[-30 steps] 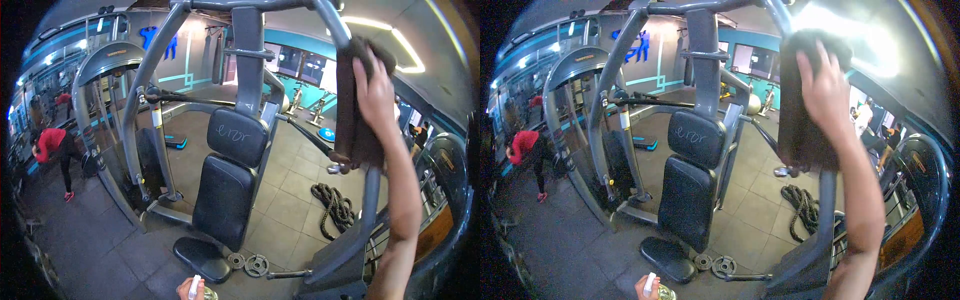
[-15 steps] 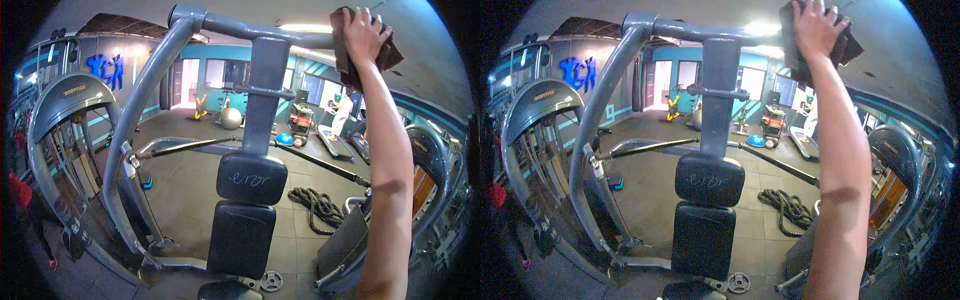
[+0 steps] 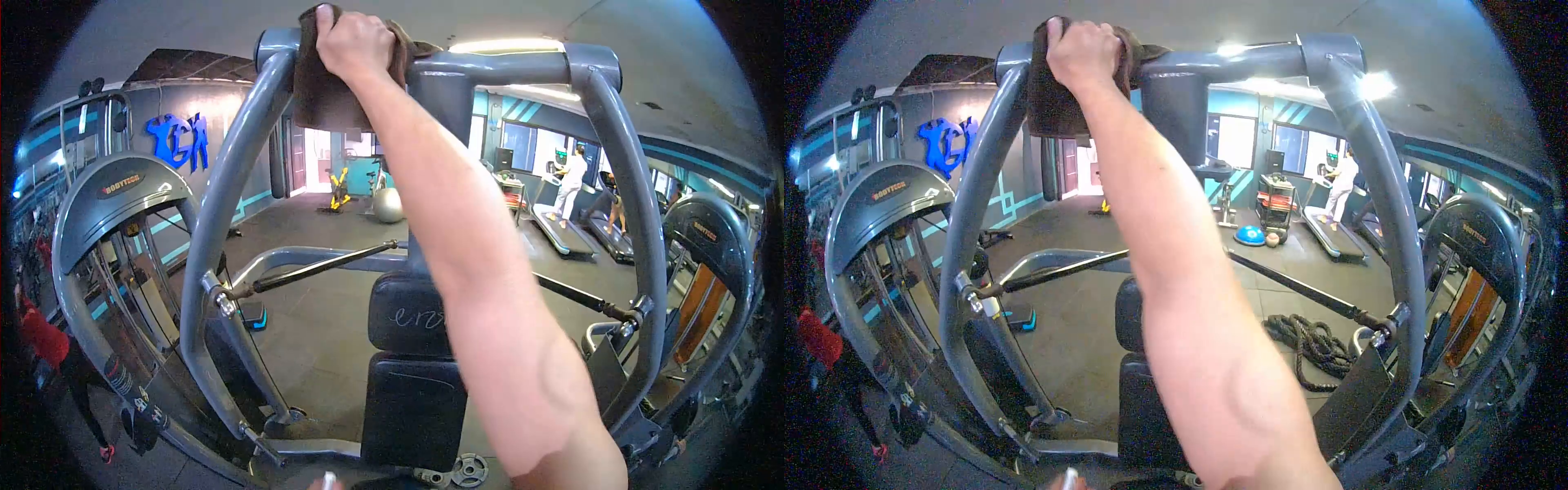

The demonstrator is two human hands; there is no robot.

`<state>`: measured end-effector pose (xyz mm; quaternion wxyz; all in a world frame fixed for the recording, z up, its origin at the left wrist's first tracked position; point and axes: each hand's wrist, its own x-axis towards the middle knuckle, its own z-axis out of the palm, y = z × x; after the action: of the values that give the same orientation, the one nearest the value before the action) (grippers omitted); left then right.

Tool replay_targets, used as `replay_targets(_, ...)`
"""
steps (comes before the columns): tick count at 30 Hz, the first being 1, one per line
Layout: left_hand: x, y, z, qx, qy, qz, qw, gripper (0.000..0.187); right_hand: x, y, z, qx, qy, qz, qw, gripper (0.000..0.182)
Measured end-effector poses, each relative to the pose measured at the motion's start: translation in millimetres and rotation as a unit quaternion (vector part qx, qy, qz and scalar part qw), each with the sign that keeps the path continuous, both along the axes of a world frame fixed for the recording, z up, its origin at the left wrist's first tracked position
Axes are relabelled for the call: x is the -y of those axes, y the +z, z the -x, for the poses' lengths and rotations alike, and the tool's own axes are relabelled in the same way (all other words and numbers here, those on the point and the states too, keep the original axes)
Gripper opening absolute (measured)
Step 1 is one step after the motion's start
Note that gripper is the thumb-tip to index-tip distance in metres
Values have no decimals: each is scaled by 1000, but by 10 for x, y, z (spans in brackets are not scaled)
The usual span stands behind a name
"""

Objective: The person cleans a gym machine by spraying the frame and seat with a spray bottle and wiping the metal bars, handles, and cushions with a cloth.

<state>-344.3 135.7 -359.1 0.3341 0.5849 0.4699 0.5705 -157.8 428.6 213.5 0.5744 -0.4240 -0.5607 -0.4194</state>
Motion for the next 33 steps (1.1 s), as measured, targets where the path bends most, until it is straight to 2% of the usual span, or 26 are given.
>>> replay_targets(1, -206, 219, -64, -34, 7, -105, 994, 24, -63, -32, -125, 77, -10, -40, 996, 59)
replay_targets(2, -370, 311, -102, -32, 1, -52, 998, 23, -114, -81, -272, 155, -19, -81, 984, 58)
replay_targets(3, -598, 533, -178, -176, 58, -245, 952, 23, -82, -151, -439, 206, -58, -112, 970, 55)
replay_targets(4, -710, 785, -224, -111, -15, -232, 966, 22, -39, -214, -639, 255, -99, -145, 951, 52)
replay_targets(5, -721, 1252, -316, -129, -33, -231, 964, 9, -45, -239, -850, 287, -143, -178, 930, 50)
replay_targets(7, -929, 1656, -475, -62, -50, -253, 964, 12, 181, -273, -1275, 304, -216, -160, 914, 50)
replay_targets(8, -1054, 1821, -536, -43, -55, -255, 964, 15, 385, -307, -1421, 292, -253, -109, 916, 50)
replay_targets(9, -1143, 2026, -601, -11, -73, -254, 964, 17, 492, -290, -1602, 289, -307, -110, 900, 52)
replay_targets(10, -1254, 2239, -674, 24, -92, -259, 961, 19, 604, -270, -1810, 281, -356, -159, 877, 53)
replay_targets(11, -1380, 2421, -712, 23, -107, -270, 957, 24, 796, -258, -1898, 224, -369, -114, 895, 52)
replay_targets(12, -1492, 2560, -731, 22, -124, -274, 953, 29, 947, -231, -1968, 216, -423, -145, 868, 49)
replay_targets(14, -1672, 2813, -775, 18, -143, -296, 944, 34, 1028, -263, -1905, 197, -457, -177, 849, 49)
replay_targets(16, -1820, 3037, -861, 72, -135, -321, 935, 24, 913, -299, -1742, 114, -445, -147, 876, 49)
replay_targets(17, -1897, 3140, -859, 85, -142, -312, 936, 25, 818, -320, -1615, 69, -414, -132, 898, 50)
replay_targets(20, -2117, 3381, -819, 125, -158, -306, 931, 27, 315, -342, -1191, -30, -305, -187, 933, 50)
replay_targets(22, -2302, 3553, -811, 161, -158, -338, 914, 27, 105, -299, -830, -64, -160, -225, 959, 51)
replay_targets(24, -2454, 3754, -762, 178, -137, -365, 904, 27, 19, -171, -594, -39, -141, -237, 961, 51)
replay_targets(25, -2509, 3886, -750, 202, -150, -360, 898, 27, -24, -143, -453, -27, -39, -193, 980, 54)
replay_targets(26, -2597, 3995, -689, 142, -131, -378, 905, 33, -8, -109, -302, -14, 62, -145, 987, 58)
replay_targets(27, -2655, 4112, -737, 200, -137, -379, 893, 34, 9, -28, -241, -73, 19, -76, 994, 66)
replay_targets(28, -2740, 4230, -674, 151, -131, -438, 876, 34, -373, 156, -460, -73, -11, -172, 982, 74)
replay_targets(29, -2818, 4334, -705, 177, -130, -437, 872, 28, -432, 280, -618, -95, 66, -124, 985, 77)
replay_targets(31, -2773, 4466, -733, 223, -136, -453, 852, 29, -174, 232, -640, -88, 250, -53, 963, 53)
replay_targets(33, -2764, 4531, -759, 253, -121, -471, 836, 30, 3, 87, -590, -81, 331, -23, 940, 29)
